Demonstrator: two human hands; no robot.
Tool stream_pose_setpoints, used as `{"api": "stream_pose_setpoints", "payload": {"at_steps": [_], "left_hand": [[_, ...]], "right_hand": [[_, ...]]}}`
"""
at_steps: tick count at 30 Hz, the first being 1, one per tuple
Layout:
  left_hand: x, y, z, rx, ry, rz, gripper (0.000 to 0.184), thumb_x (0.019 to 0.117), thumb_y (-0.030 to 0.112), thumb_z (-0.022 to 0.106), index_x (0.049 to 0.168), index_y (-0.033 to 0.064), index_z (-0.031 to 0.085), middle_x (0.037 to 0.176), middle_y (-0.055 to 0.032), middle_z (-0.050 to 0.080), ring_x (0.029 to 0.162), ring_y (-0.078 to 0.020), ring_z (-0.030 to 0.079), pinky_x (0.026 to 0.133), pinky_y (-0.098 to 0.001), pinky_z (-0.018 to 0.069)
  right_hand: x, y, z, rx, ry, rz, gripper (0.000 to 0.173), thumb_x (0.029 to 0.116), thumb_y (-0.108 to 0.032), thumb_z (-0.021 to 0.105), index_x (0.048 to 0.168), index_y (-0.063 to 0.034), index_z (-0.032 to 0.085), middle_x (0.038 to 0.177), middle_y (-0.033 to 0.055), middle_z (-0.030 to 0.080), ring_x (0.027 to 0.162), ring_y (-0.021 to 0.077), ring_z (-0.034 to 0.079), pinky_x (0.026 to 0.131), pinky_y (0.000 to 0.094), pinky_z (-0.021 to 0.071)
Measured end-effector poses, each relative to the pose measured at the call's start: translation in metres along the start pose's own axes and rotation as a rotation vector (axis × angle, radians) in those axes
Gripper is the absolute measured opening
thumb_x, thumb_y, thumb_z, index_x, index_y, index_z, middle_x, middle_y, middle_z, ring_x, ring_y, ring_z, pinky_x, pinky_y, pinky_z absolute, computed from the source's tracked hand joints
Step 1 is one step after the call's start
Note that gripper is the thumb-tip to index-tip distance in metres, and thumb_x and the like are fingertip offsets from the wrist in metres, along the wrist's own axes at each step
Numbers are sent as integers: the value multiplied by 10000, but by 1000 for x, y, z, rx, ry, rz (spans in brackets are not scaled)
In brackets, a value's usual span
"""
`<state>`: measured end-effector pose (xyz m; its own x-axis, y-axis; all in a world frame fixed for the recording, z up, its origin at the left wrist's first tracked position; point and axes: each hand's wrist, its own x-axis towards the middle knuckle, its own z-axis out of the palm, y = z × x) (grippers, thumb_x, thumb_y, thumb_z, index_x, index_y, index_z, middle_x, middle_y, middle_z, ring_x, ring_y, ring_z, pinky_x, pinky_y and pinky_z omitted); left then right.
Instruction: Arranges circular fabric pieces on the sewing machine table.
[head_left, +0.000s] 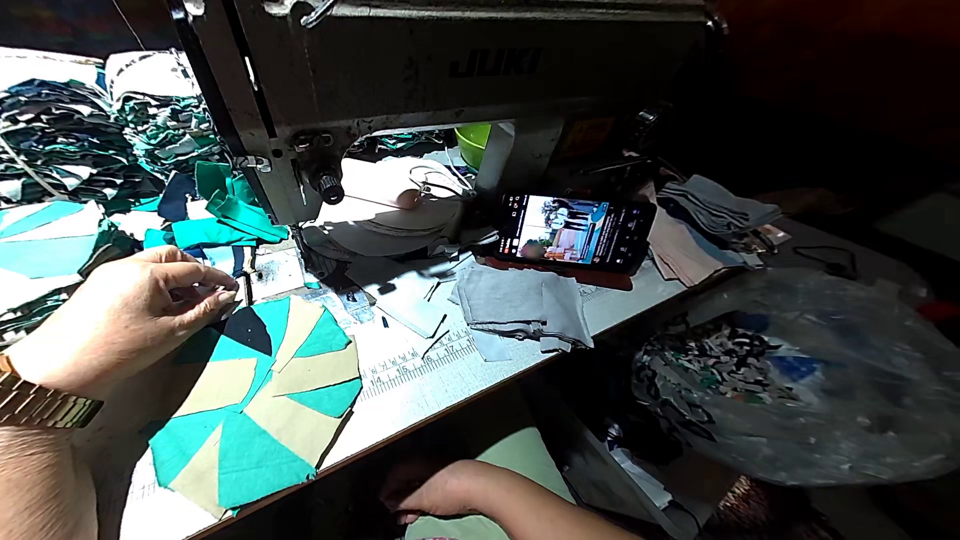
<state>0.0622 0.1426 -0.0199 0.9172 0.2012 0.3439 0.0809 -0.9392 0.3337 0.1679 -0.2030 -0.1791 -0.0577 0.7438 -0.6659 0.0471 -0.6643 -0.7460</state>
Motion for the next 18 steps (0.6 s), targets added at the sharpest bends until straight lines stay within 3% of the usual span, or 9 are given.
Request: {"api": "stream_pose_setpoints", "payload": {"at_steps": [18], "left_hand": [[-1, -2, 1, 0, 7, -5, 251, 936, 328, 676, 1061, 130, 767, 981, -48, 622, 811, -161, 634, 706, -407, 564]], "right_hand": [[0, 2, -1, -13, 3, -5, 358, 1073, -159, 528, 1369, 41, 551, 1279, 208, 617, 1085, 217, 642, 976, 382, 518]]}}
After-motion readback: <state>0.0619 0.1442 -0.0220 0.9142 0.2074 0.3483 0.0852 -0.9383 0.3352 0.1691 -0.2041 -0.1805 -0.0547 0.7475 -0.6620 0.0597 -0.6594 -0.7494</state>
